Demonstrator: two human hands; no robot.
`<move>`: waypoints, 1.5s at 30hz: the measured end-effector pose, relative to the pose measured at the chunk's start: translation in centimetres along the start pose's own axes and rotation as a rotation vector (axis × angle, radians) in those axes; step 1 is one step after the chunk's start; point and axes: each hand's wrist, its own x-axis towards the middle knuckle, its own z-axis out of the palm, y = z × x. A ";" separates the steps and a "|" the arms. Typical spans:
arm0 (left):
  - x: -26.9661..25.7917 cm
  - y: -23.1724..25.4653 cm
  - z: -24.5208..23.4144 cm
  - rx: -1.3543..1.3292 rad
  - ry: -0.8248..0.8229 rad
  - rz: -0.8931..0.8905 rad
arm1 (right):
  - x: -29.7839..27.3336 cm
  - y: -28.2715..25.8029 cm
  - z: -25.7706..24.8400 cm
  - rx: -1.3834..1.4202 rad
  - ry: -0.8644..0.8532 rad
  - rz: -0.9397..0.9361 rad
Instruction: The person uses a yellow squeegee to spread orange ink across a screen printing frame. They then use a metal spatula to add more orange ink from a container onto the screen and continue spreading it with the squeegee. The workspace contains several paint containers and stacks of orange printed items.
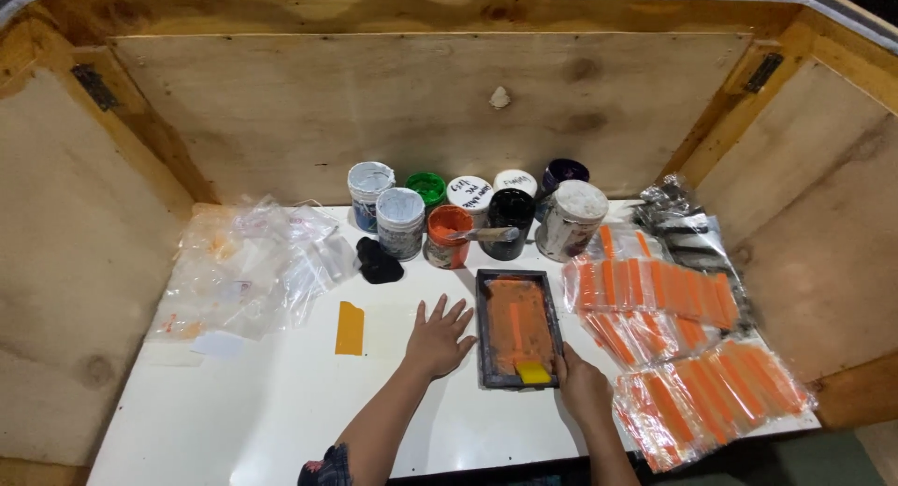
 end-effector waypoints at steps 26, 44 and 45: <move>0.6 -0.5 0.7 -0.003 0.019 0.009 | 0.7 0.0 -1.0 0.124 -0.062 0.069; 1.4 -2.4 4.2 -0.266 0.467 0.071 | -1.6 1.3 -10.0 0.480 0.131 0.264; 1.7 -2.9 5.2 -0.378 0.658 0.096 | -1.8 1.2 -9.7 0.404 0.124 0.229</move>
